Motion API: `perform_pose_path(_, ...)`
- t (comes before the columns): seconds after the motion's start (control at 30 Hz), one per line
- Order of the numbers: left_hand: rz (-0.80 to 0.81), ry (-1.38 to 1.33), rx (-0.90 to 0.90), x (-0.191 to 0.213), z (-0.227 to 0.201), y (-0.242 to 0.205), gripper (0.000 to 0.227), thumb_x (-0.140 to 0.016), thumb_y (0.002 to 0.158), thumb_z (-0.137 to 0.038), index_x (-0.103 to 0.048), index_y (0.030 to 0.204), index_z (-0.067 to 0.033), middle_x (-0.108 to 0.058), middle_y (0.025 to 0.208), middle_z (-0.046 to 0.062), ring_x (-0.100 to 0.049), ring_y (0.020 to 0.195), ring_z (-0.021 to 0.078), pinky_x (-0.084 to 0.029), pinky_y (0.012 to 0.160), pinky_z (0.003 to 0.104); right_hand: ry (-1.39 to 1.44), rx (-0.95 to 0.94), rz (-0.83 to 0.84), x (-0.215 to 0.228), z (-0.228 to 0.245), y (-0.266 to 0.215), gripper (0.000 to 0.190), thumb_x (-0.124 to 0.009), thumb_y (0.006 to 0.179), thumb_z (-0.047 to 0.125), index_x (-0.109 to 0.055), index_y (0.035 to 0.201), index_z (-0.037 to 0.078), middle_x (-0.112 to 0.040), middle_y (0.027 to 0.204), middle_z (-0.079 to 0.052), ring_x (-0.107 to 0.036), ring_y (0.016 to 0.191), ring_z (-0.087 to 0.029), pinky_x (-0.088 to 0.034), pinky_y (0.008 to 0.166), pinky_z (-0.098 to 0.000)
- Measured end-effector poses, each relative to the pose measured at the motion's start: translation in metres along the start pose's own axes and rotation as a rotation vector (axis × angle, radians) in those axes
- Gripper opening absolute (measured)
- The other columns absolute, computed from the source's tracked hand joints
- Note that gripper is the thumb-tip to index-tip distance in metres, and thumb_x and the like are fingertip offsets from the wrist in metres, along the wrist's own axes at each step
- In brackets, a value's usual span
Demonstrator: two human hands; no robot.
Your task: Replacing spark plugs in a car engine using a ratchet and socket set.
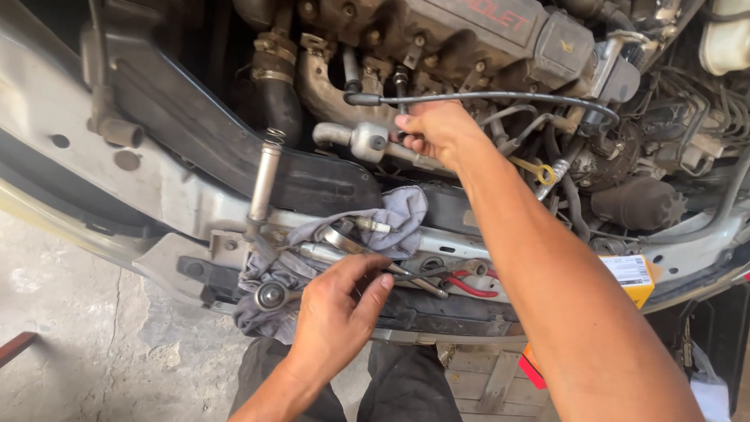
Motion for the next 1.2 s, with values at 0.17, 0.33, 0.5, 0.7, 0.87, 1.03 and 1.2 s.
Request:
perform_pose_path(0.17, -0.076, 0.015, -0.089, 0.004, -0.012, 0.029, 0.023, -0.068, 0.090, -0.027, -0.076, 0.106, -0.0116, -0.078, 0.094, 0.009, -0.076, 0.087, 0.0289, -0.058, 0.074, 0.040, 0.122, 0.083, 0.004, 0.006, -0.011, 0.007, 0.023, -0.074, 0.090, 0.007, -0.068, 0.111, 0.001, -0.070, 0.081, -0.012, -0.063, 0.053, -0.012, -0.052, 0.041, -0.0155)
perform_pose_path(0.33, -0.247, 0.240, -0.281, 0.021, -0.031, 0.111, 0.019, -0.067, 0.094, -0.024, -0.073, 0.108, -0.0118, -0.075, 0.090, 0.011, -0.072, 0.090, 0.0350, -0.055, 0.078, 0.049, 0.234, 0.114, 0.091, 0.015, -0.021, 0.026, 0.035, -0.069, 0.091, 0.009, -0.065, 0.124, -0.001, -0.070, 0.082, -0.015, -0.071, 0.054, -0.017, -0.059, 0.040, -0.0161)
perform_pose_path(0.5, 0.002, 0.547, -0.083, -0.007, -0.030, 0.176, 0.034, -0.063, 0.094, -0.033, -0.070, 0.119, -0.0118, -0.075, 0.105, 0.007, -0.071, 0.105, 0.0305, -0.054, 0.087, 0.050, 0.225, 0.159, 0.163, 0.023, -0.045, 0.058, 0.060, -0.068, 0.084, 0.005, -0.052, 0.142, 0.002, -0.064, 0.085, -0.011, -0.064, 0.056, -0.011, -0.049, 0.039, -0.0151)
perform_pose_path(0.7, -0.017, 0.792, -0.054, -0.038, -0.012, 0.228, 0.032, -0.063, 0.094, -0.040, -0.068, 0.093, -0.0091, -0.074, 0.096, 0.018, -0.067, 0.091, 0.0465, -0.049, 0.076, 0.056, 0.251, 0.136, 0.259, 0.027, -0.036, 0.025, 0.039, -0.048, 0.084, -0.007, -0.066, 0.107, 0.018, -0.057, 0.077, 0.004, -0.040, 0.047, -0.002, -0.018, 0.035, -0.0164)
perform_pose_path(0.87, 0.103, 1.038, -0.106, -0.047, -0.001, 0.231, 0.025, -0.067, 0.090, -0.044, -0.071, 0.093, -0.0193, -0.074, 0.092, 0.011, -0.064, 0.099, 0.0376, -0.044, 0.083, 0.049, 0.417, 0.068, 0.247, 0.027, -0.031, -0.002, 0.057, -0.043, 0.076, -0.009, -0.066, 0.122, 0.014, -0.057, 0.078, -0.002, -0.041, 0.045, -0.004, -0.020, 0.037, -0.0147)
perform_pose_path(1.03, -0.036, 1.015, -0.305, -0.067, 0.014, 0.230, 0.020, -0.061, 0.069, -0.002, -0.060, 0.078, -0.0199, -0.065, 0.061, 0.004, -0.058, 0.083, 0.0326, -0.038, 0.068, 0.044, 0.394, 0.070, 0.214, 0.032, -0.025, -0.010, 0.057, -0.039, 0.075, -0.007, -0.074, 0.117, 0.010, -0.059, 0.075, 0.001, -0.041, 0.044, -0.003, -0.021, 0.037, -0.0145)
perform_pose_path(1.2, -0.156, 1.055, -0.475, -0.068, 0.019, 0.233, 0.019, -0.055, 0.088, -0.023, -0.065, 0.073, -0.0289, -0.071, 0.063, 0.005, -0.063, 0.079, 0.0340, -0.040, 0.070, 0.049, 0.465, 0.155, 0.212, 0.026, -0.042, 0.016, 0.037, -0.045, 0.073, -0.002, -0.065, 0.097, 0.017, -0.051, 0.062, 0.002, -0.042, 0.042, -0.007, -0.019, 0.035, -0.0169)
Point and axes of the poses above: each hand's wrist, its own y-axis towards the middle knuckle, its own x-axis out of the back of the hand, z = x × y, the point moved 1 cm from there along y, towards the middle knuckle
